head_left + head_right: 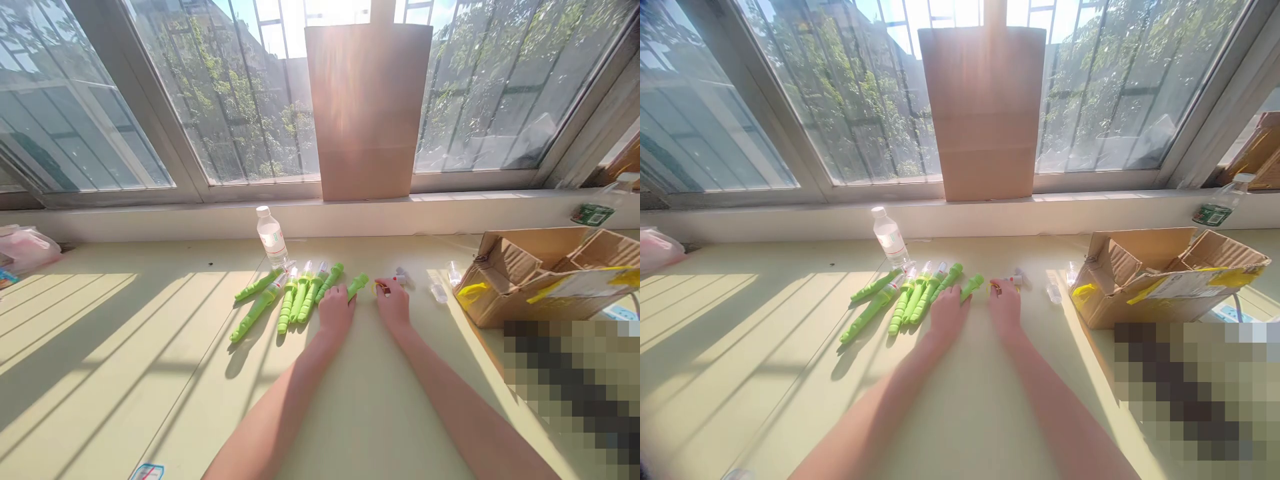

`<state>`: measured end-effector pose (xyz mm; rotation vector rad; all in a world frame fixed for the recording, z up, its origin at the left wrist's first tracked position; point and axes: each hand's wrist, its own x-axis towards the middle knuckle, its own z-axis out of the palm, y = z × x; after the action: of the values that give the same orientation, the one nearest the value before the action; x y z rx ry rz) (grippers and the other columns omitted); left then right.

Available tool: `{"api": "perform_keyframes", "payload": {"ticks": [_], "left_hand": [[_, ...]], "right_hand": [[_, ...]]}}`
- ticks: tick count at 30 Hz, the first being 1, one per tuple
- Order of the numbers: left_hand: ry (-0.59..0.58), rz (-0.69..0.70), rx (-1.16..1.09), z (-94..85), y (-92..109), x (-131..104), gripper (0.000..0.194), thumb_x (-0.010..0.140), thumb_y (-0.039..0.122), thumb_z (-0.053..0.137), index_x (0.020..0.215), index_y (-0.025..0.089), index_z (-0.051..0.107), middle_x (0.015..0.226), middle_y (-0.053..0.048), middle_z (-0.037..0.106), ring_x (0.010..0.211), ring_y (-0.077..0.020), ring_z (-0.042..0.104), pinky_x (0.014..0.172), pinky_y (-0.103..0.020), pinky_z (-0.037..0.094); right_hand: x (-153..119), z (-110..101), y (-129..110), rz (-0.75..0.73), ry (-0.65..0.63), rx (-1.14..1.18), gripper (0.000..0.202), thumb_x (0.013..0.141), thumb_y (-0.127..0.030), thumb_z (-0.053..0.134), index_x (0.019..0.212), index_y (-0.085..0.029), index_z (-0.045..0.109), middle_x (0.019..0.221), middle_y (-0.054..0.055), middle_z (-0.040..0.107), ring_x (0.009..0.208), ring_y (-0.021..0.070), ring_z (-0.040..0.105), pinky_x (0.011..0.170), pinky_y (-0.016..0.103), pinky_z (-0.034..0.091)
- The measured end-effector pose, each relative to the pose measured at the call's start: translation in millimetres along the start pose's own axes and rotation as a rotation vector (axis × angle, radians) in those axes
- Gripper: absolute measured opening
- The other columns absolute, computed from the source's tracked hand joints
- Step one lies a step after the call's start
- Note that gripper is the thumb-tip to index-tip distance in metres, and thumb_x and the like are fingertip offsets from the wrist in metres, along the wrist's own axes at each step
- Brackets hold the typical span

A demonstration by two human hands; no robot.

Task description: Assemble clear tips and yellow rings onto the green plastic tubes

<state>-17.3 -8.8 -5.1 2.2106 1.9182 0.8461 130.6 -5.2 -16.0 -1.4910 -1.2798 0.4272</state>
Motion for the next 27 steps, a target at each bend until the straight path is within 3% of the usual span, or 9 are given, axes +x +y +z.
{"api": "perform_keyframes", "payload": {"ticks": [7,13,22,27], "left_hand": [[-0.022,0.143,0.159,-9.0,4,0,0.012,0.087,0.030,0.060,0.097,0.024,0.066,0.094,-0.011,0.062,0.096,-0.0307,0.057,0.080,-0.040,0.045],[-0.057,0.159,0.199,-11.1,4,0,0.018,0.089,0.022,0.055,0.103,0.023,0.066,0.095,-0.010,0.062,0.095,-0.0288,0.057,0.081,-0.039,0.044],[-0.059,0.162,0.251,-10.6,5,0,0.023,0.089,0.018,0.053,0.108,0.022,0.065,0.098,-0.011,0.063,0.097,-0.0292,0.057,0.083,-0.041,0.043],[-0.020,0.170,0.274,-7.7,5,0,0.019,0.092,0.023,0.052,0.106,0.021,0.065,0.096,-0.010,0.064,0.095,-0.0288,0.058,0.082,-0.041,0.044]], "right_hand": [[6,-3,7,0.187,0.041,0.220,0.038,0.078,-0.041,0.053,0.099,-0.019,0.075,0.093,0.010,0.069,0.080,0.0237,0.065,0.071,0.037,0.052],[6,-2,8,0.188,-0.008,0.265,0.036,0.076,-0.034,0.055,0.103,-0.018,0.073,0.090,0.010,0.071,0.086,0.0262,0.066,0.072,0.038,0.053],[5,-5,0,0.196,-0.052,0.336,0.029,0.075,-0.039,0.059,0.090,-0.019,0.074,0.095,0.010,0.071,0.094,0.0265,0.066,0.072,0.038,0.055],[1,-4,-8,0.205,-0.116,0.330,0.041,0.080,-0.048,0.057,0.103,-0.018,0.073,0.102,0.012,0.071,0.090,0.0252,0.067,0.071,0.036,0.054]]}}
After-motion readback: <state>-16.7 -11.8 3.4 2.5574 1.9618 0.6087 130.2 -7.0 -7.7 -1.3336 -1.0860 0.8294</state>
